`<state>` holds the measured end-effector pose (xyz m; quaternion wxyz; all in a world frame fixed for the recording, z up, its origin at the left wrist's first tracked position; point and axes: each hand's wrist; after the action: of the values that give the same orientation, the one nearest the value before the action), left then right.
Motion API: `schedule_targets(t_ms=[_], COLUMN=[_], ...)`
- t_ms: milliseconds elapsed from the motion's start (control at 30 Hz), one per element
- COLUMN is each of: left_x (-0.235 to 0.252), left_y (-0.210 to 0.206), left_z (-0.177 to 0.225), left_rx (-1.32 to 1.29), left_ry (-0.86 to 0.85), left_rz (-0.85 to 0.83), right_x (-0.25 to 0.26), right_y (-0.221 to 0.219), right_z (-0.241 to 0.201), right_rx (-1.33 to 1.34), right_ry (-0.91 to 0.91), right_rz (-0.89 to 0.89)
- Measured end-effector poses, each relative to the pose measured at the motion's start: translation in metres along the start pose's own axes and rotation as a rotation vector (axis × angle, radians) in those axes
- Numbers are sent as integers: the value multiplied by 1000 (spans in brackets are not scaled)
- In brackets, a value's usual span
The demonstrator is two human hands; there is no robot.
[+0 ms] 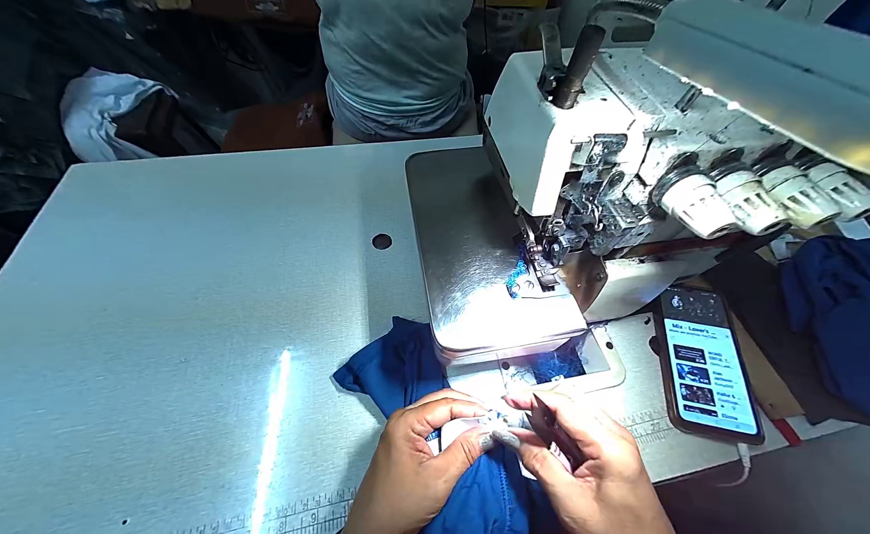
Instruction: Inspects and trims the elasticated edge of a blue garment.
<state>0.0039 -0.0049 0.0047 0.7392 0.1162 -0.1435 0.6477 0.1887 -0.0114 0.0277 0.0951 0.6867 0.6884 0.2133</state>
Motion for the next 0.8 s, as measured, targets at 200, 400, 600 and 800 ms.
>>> schedule_targets(t_ms=[200,400,600,800], left_x=[1,-1,2,2], left_y=[-1,2,2,3], left_z=[-1,-5,-1,-1], left_rx=[-2,-2,11,8], left_ry=[-11,-16,-21,-23], left_rz=[-19,-40,-75,-79], right_x=[6,21,12,12], right_y=[-7,22,29,9], right_z=[-4,-27,-18,7], right_rx=[386,1243,242,-20], right_ry=[-202,-530,-157,202], right_rz=[-121,-215,-128,-29])
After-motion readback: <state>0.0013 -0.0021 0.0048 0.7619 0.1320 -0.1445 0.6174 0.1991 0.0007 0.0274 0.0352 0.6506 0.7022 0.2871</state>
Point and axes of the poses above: each hand's wrist, its own x-axis towards the middle knuckle, its own y-axis out of the back of the hand, z = x × y, and after that the axes turned 10 degrees about -y, right-handed
